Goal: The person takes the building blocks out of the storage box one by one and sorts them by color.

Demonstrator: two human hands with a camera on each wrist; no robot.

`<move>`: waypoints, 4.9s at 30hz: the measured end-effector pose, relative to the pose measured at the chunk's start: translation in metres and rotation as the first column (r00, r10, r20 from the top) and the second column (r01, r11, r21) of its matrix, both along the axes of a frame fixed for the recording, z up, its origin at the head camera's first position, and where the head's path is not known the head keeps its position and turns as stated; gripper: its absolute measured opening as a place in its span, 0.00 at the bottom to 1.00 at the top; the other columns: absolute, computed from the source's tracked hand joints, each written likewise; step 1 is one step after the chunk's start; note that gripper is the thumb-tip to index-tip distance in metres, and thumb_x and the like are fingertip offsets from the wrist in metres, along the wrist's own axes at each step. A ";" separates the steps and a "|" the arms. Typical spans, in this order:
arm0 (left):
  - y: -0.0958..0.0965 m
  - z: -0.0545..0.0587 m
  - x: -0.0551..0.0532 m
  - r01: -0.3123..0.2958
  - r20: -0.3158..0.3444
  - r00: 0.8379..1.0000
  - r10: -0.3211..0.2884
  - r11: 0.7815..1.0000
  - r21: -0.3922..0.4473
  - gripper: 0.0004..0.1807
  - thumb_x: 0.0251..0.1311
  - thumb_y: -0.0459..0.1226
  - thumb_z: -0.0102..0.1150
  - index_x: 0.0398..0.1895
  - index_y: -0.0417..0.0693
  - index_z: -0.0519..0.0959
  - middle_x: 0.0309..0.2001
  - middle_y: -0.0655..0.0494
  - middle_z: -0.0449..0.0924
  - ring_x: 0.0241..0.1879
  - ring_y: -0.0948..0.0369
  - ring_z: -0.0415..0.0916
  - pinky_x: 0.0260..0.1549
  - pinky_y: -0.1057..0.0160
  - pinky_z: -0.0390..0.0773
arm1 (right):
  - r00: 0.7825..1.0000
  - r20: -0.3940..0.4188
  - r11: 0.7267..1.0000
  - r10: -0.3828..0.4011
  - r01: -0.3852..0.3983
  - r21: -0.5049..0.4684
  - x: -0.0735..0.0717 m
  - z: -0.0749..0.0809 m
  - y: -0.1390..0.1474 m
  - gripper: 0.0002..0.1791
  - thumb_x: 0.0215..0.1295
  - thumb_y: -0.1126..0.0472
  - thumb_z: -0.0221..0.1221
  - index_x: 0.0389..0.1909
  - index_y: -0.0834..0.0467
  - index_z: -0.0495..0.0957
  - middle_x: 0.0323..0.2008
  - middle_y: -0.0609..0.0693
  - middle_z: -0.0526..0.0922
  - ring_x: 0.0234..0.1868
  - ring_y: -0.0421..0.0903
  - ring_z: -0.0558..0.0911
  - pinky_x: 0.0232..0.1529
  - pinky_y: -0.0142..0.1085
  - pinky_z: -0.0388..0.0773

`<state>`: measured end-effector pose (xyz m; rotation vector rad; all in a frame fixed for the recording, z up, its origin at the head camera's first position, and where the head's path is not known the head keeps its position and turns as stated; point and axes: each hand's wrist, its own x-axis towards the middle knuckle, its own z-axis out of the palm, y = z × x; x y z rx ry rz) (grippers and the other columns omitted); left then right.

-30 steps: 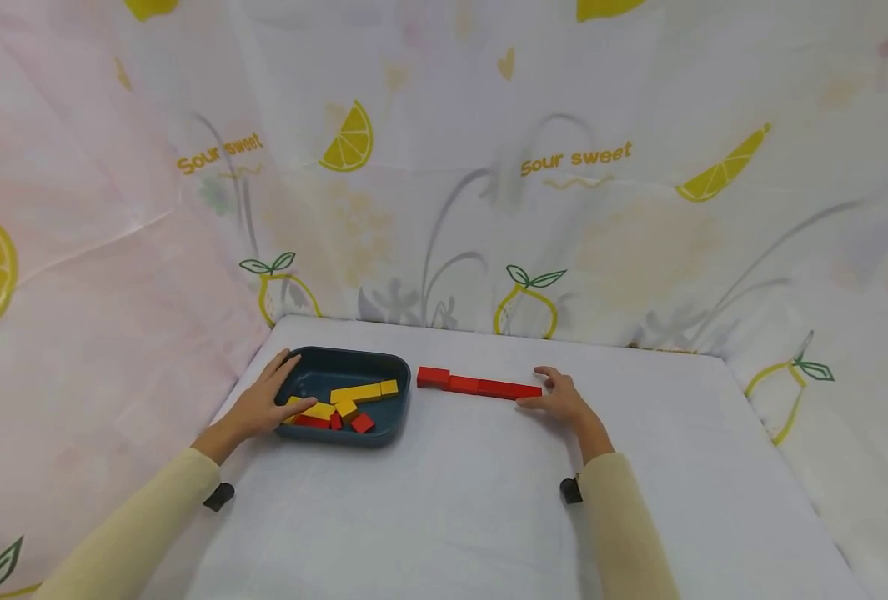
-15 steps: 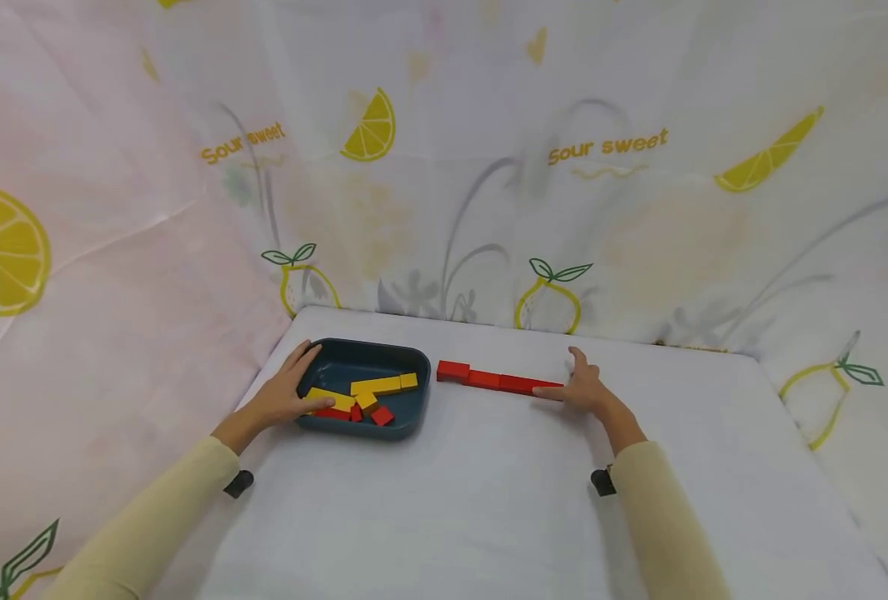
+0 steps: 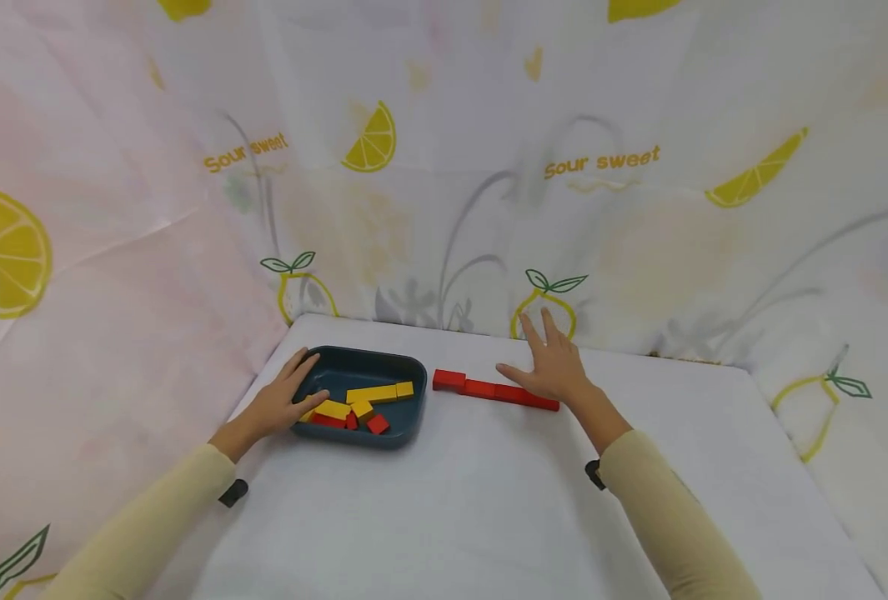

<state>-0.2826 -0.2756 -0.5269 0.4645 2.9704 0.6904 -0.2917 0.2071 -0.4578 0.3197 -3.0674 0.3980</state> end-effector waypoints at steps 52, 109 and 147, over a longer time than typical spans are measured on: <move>0.001 0.000 -0.003 -0.004 0.019 1.000 0.003 1.000 0.030 0.44 0.70 0.62 0.43 0.80 0.51 0.45 0.81 0.45 0.35 0.71 0.35 0.58 0.63 0.27 0.58 | 0.878 0.019 0.877 0.479 -0.477 -0.058 0.022 -0.020 -0.190 0.50 0.66 0.33 0.55 0.80 0.44 0.40 0.80 0.54 0.35 0.76 0.61 0.57 0.68 0.59 0.64; 0.004 -0.005 -0.001 -0.027 -0.027 0.999 0.030 0.996 0.086 0.40 0.70 0.61 0.42 0.79 0.55 0.51 0.80 0.47 0.40 0.73 0.39 0.56 0.64 0.30 0.61 | 0.854 0.080 0.857 0.514 -0.516 -0.001 -0.003 -0.072 -0.277 0.19 0.59 0.51 0.70 0.51 0.50 0.84 0.44 0.42 0.86 0.45 0.41 0.81 0.52 0.35 0.78; 0.002 -0.007 -0.003 -0.025 -0.016 1.000 0.026 0.996 0.091 0.41 0.70 0.63 0.41 0.79 0.54 0.50 0.80 0.45 0.39 0.72 0.37 0.57 0.62 0.28 0.61 | 0.948 -0.087 0.849 0.306 -0.313 -0.426 0.002 -0.069 -0.269 0.21 0.58 0.52 0.71 0.52 0.51 0.84 0.46 0.49 0.79 0.44 0.43 0.79 0.48 0.33 0.80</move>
